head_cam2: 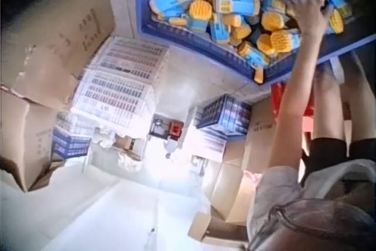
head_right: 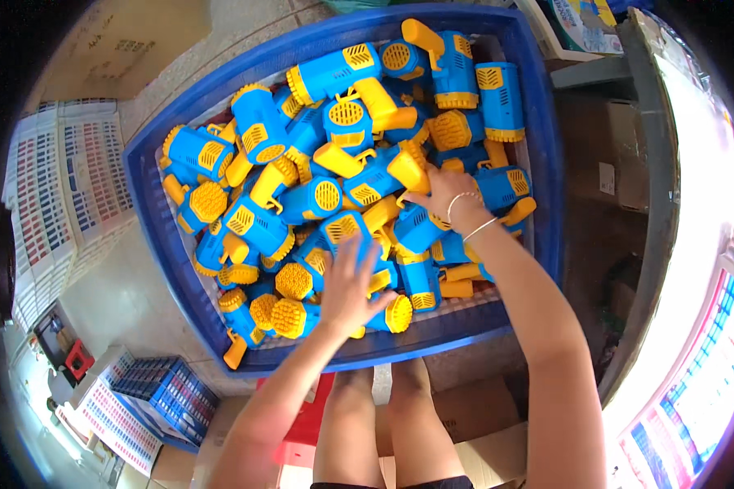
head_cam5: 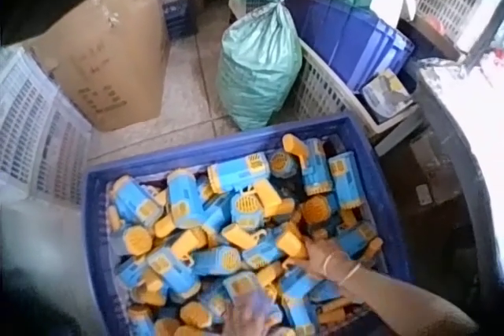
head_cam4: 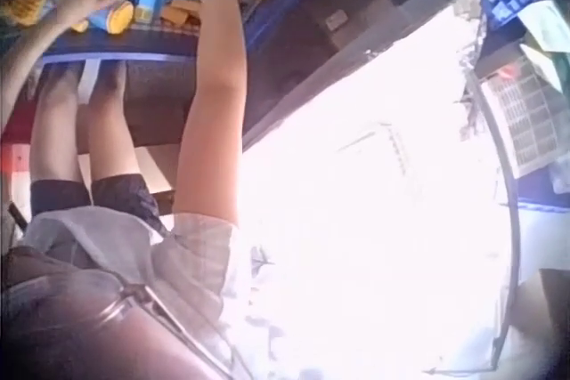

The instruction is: Assembling plastic toy bubble guns using an electric screwdriver and organizing finished units into crates.

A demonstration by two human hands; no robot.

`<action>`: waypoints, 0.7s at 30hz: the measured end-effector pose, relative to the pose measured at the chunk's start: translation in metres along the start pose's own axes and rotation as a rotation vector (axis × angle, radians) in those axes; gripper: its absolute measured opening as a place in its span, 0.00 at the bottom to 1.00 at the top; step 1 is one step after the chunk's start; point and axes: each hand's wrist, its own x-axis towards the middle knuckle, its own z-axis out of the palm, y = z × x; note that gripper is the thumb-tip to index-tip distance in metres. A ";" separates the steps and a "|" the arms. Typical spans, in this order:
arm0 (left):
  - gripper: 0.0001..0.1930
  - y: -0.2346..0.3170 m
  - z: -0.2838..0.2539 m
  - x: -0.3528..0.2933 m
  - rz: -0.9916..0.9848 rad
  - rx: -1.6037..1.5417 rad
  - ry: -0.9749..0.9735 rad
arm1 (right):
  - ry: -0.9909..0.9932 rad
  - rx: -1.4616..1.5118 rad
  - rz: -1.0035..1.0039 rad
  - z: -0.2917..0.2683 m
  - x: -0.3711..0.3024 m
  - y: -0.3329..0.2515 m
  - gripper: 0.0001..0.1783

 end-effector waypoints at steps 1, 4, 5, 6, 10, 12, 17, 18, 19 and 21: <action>0.39 0.009 0.011 -0.008 0.034 0.055 -0.010 | -0.048 0.040 -0.012 0.005 -0.003 0.011 0.35; 0.36 -0.020 0.048 -0.024 0.062 0.369 0.029 | 0.041 0.166 -0.032 0.038 -0.010 -0.009 0.32; 0.36 -0.022 0.051 -0.021 0.114 0.495 0.076 | 0.156 0.126 0.045 0.044 -0.014 -0.011 0.34; 0.35 -0.024 0.053 -0.020 0.128 0.404 0.075 | 0.272 0.090 0.119 0.048 -0.017 -0.013 0.37; 0.32 -0.014 0.043 -0.010 0.183 0.178 0.045 | 0.321 -0.017 0.112 0.061 -0.012 0.005 0.37; 0.32 -0.012 0.029 -0.017 0.063 0.035 0.131 | 0.528 0.041 0.048 0.065 -0.018 -0.004 0.37; 0.32 -0.032 0.021 -0.104 -0.370 0.357 0.180 | 0.482 -0.150 -0.222 0.052 -0.053 -0.028 0.39; 0.33 -0.045 0.025 -0.123 -0.360 0.372 0.159 | 0.448 -0.199 -0.241 0.059 -0.046 -0.028 0.39; 0.34 -0.054 0.029 -0.133 -0.352 0.385 0.148 | 0.420 -0.254 -0.264 0.063 -0.036 -0.027 0.39; 0.34 -0.072 0.027 -0.151 -0.287 0.379 0.131 | 0.427 -0.259 -0.255 0.063 -0.029 -0.043 0.37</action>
